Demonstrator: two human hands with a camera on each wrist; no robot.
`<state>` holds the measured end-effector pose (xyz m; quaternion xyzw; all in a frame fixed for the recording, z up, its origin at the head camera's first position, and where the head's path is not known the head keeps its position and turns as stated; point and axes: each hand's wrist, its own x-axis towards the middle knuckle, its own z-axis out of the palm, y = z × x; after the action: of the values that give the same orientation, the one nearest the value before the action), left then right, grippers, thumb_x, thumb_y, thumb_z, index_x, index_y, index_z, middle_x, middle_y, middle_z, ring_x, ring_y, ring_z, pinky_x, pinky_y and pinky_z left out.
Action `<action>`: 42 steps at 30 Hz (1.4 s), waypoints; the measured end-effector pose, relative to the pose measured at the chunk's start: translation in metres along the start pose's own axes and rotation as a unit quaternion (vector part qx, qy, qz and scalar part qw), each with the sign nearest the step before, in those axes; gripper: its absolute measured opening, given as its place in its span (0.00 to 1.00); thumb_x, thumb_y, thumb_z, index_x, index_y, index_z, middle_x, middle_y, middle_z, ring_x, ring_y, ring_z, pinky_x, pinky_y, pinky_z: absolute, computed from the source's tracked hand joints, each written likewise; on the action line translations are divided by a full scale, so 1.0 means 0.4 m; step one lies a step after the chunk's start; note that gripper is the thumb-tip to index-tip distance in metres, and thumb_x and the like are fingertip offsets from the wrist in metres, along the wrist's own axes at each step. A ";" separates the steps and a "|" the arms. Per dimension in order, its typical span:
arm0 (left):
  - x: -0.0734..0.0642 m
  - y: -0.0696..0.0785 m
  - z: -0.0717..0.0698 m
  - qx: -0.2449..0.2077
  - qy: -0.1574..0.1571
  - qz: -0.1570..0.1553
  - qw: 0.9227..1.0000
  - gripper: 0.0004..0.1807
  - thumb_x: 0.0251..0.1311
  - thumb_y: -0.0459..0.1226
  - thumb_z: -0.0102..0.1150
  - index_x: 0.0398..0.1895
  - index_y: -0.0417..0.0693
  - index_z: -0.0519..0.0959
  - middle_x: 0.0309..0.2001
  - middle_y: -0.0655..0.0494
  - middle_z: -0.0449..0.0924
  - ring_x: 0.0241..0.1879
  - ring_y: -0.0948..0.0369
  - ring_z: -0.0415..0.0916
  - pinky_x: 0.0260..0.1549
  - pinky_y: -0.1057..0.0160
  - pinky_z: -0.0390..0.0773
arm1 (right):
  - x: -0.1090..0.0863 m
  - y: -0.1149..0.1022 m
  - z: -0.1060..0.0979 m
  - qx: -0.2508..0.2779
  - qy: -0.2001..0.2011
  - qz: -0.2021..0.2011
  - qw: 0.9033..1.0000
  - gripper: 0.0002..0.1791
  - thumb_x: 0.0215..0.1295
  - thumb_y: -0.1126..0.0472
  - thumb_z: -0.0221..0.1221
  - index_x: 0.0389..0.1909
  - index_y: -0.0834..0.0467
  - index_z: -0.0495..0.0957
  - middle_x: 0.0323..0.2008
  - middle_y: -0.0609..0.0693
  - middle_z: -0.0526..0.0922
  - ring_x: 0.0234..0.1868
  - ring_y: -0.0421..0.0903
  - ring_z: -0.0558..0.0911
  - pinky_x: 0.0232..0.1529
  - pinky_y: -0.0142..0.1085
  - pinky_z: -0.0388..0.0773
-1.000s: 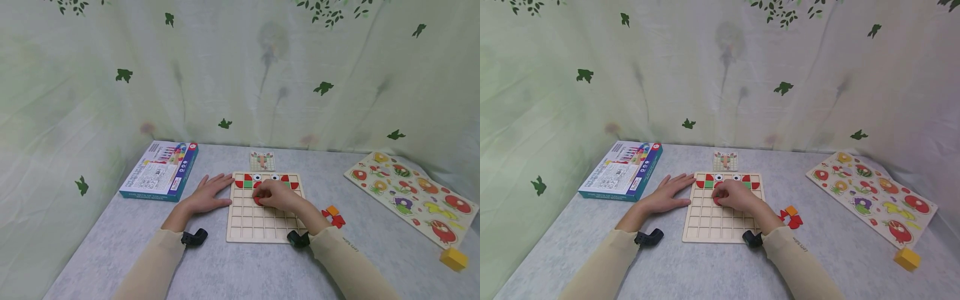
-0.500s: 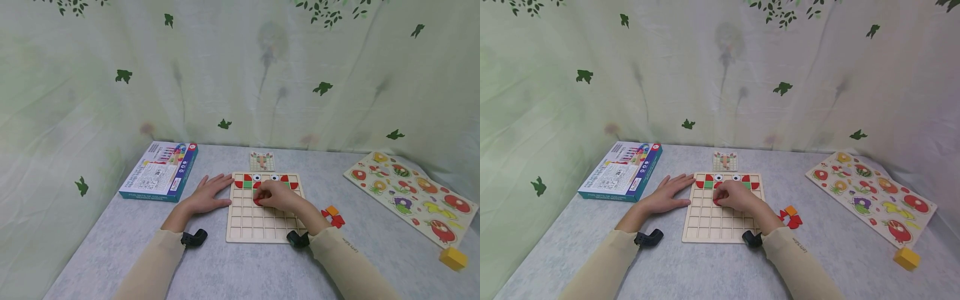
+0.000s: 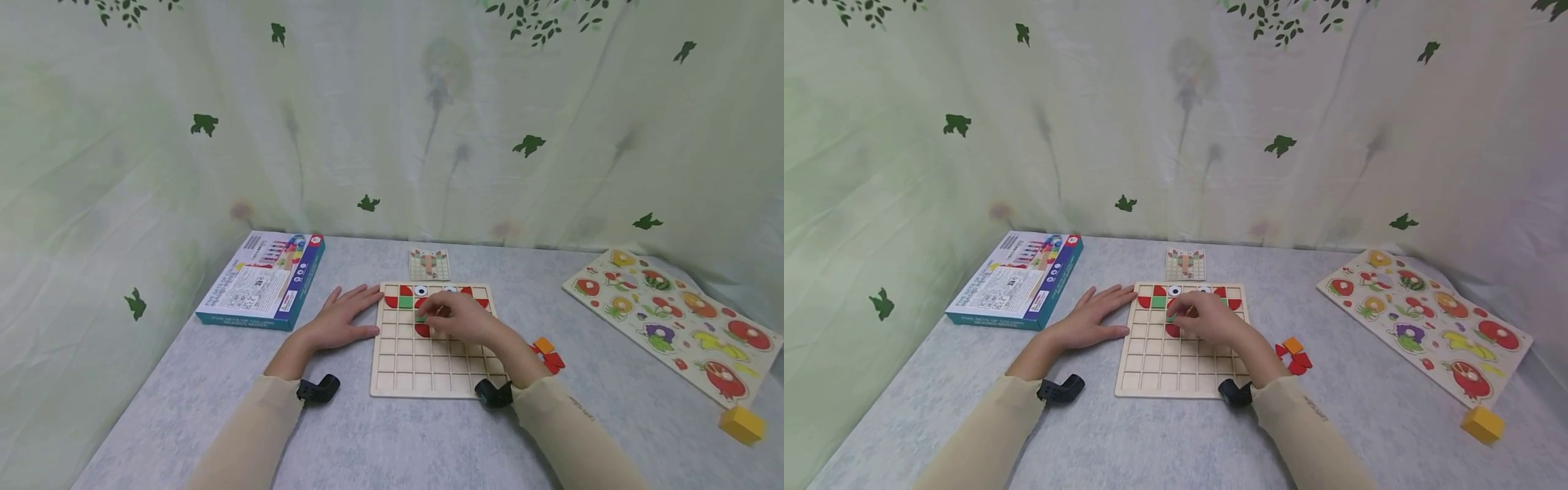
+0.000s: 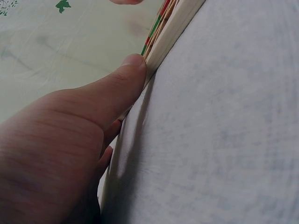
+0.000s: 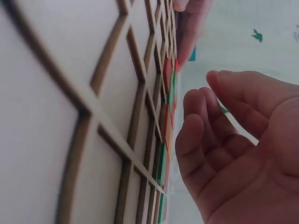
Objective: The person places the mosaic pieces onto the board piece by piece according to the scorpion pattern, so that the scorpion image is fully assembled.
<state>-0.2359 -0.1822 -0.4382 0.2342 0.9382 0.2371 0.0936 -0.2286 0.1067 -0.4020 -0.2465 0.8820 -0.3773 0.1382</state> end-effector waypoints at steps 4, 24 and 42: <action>0.002 0.002 -0.001 0.001 -0.001 -0.001 1.000 0.42 0.64 0.57 0.60 0.79 0.60 0.57 0.81 0.58 0.50 0.82 0.52 0.41 0.77 0.38 0.29 | -0.015 0.007 -0.019 0.000 0.021 -0.003 1.000 0.07 0.70 0.59 0.60 0.45 0.50 0.84 0.42 0.45 0.84 0.38 0.44 0.78 0.39 0.36 0.78; 0.002 0.000 0.002 0.001 -0.005 -0.005 1.000 0.43 0.64 0.58 0.59 0.79 0.61 0.55 0.81 0.60 0.50 0.82 0.52 0.39 0.77 0.38 0.28 | -0.093 0.083 -0.102 -0.015 0.056 0.085 0.995 0.10 0.71 0.57 0.59 0.49 0.52 0.83 0.44 0.51 0.83 0.44 0.48 0.78 0.42 0.36 0.77; 0.006 -0.008 0.006 0.009 0.001 -0.004 1.000 0.43 0.64 0.59 0.59 0.79 0.63 0.56 0.81 0.61 0.50 0.82 0.53 0.40 0.77 0.38 0.29 | -0.165 0.176 -0.171 -0.031 0.063 0.119 0.990 0.13 0.69 0.55 0.61 0.53 0.50 0.81 0.48 0.53 0.82 0.48 0.50 0.77 0.40 0.35 0.79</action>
<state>-0.2387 -0.1824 -0.4420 0.2312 0.9414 0.2283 0.0910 -0.2259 0.2252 -0.4035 -0.1200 0.9232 -0.3456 0.1182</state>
